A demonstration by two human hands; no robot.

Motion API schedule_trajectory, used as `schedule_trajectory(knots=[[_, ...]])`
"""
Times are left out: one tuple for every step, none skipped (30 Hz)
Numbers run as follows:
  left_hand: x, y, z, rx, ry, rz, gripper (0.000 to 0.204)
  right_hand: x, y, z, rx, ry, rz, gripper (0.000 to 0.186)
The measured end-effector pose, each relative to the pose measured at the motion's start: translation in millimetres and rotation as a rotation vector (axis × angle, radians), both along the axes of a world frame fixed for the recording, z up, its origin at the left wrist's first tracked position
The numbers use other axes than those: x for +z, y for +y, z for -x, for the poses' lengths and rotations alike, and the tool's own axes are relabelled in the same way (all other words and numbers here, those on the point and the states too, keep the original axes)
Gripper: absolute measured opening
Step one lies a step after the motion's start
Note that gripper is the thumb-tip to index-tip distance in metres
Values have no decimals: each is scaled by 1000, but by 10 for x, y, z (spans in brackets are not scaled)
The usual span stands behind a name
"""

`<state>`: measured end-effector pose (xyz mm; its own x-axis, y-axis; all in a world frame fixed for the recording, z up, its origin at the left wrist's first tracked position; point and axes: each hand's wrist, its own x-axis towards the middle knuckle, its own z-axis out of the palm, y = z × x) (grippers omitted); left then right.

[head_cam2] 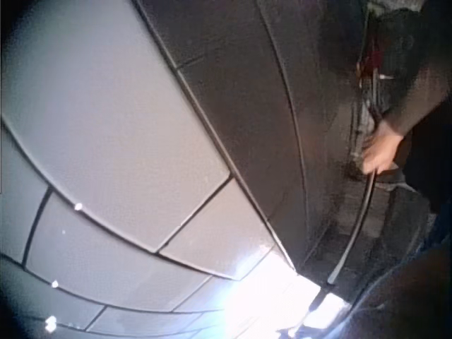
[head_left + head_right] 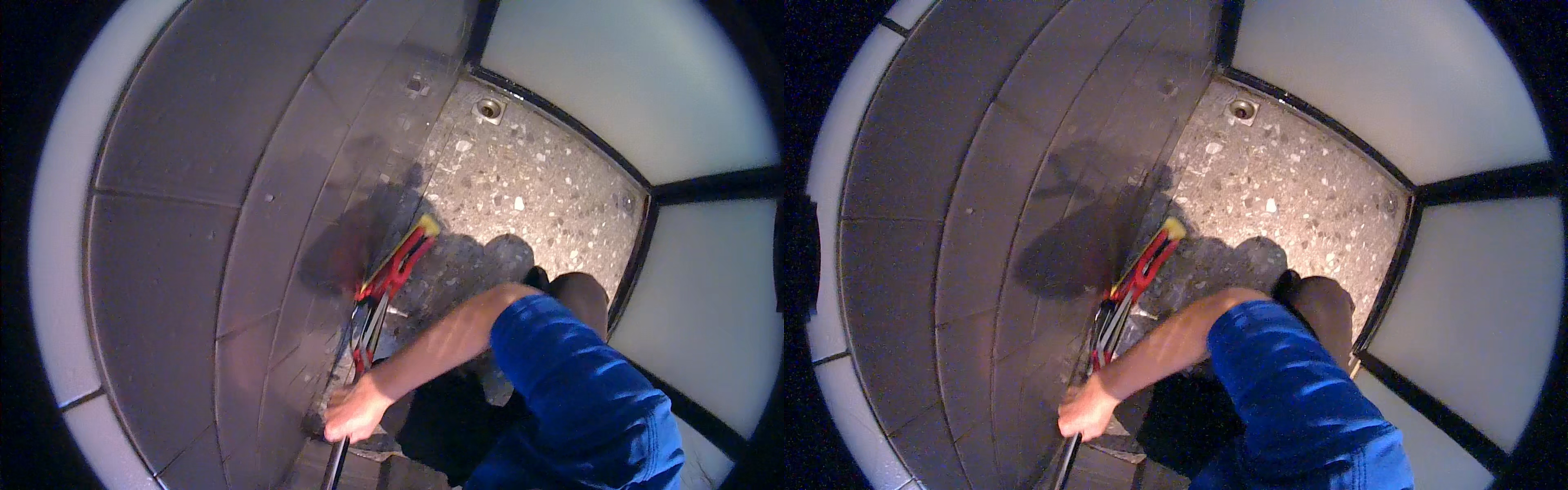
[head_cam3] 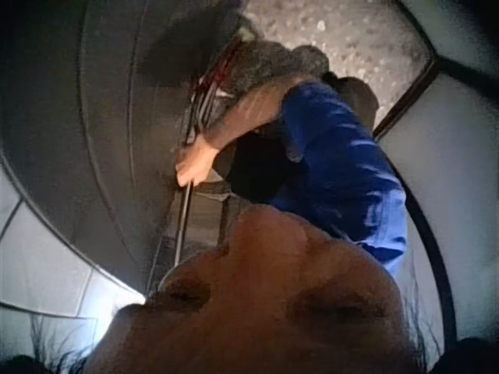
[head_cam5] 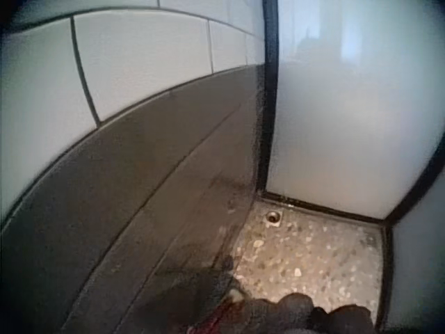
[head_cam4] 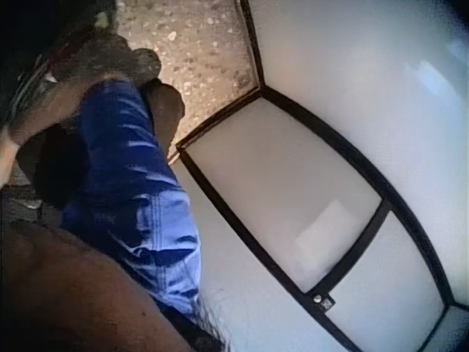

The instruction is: The person cleans a public restroom by sweeping the floor with a broom and mopping the floor with a mop. They move between the main area and a toilet stall, sweeping debris and mopping the tiled floor. The person also uses a handheld sprayer to wet the floor and walls in the shower area before mopping.

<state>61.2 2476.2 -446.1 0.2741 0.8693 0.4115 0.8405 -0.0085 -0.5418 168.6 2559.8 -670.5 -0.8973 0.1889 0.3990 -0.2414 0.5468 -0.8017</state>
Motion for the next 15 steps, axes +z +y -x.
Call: schedule_trajectory(knots=[[-28,52,-48,-1,-1,10,39,31,189,-222,8,-74,-23,22],[-42,106,-80,-17,-2,12,40,60,394,-505,-14,-167,0,20],[-61,153,-111,-28,-2,15,40,54,571,-806,-38,-258,25,20],[-53,103,-136,-9,12,5,40,-11,647,-1021,-138,-237,-85,19],[-61,147,-177,-14,17,4,40,-96,720,-1304,-261,-226,-183,18],[-74,205,-231,-31,16,-1,41,-145,781,-1619,-350,-277,-207,18],[-93,261,-287,-42,16,-3,41,-191,841,-1887,-437,-327,-230,18],[-119,327,-374,-76,20,-9,41,-264,889,-2158,-524,-357,-228,17],[-143,379,-425,-89,17,-6,42,-285,926,-2305,-598,-388,-224,17],[-144,412,-472,-98,21,-10,42,-317,964,-2384,-630,-374,-226,19],[-157,454,-531,-110,26,-14,42,-326,1011,-2448,-667,-360,-224,21],[-159,499,-580,-126,29,-19,43,-335,1045,-2516,-703,-344,-222,24],[-172,548,-624,-141,42,-25,43,-341,1048,-2605,-760,-339,-257,24],[-197,587,-702,-147,53,-29,44,-300,1063,-2718,-805,-331,-293,24],[-213,618,-758,-149,70,-42,44,-303,1089,-2829,-848,-322,-330,24]])
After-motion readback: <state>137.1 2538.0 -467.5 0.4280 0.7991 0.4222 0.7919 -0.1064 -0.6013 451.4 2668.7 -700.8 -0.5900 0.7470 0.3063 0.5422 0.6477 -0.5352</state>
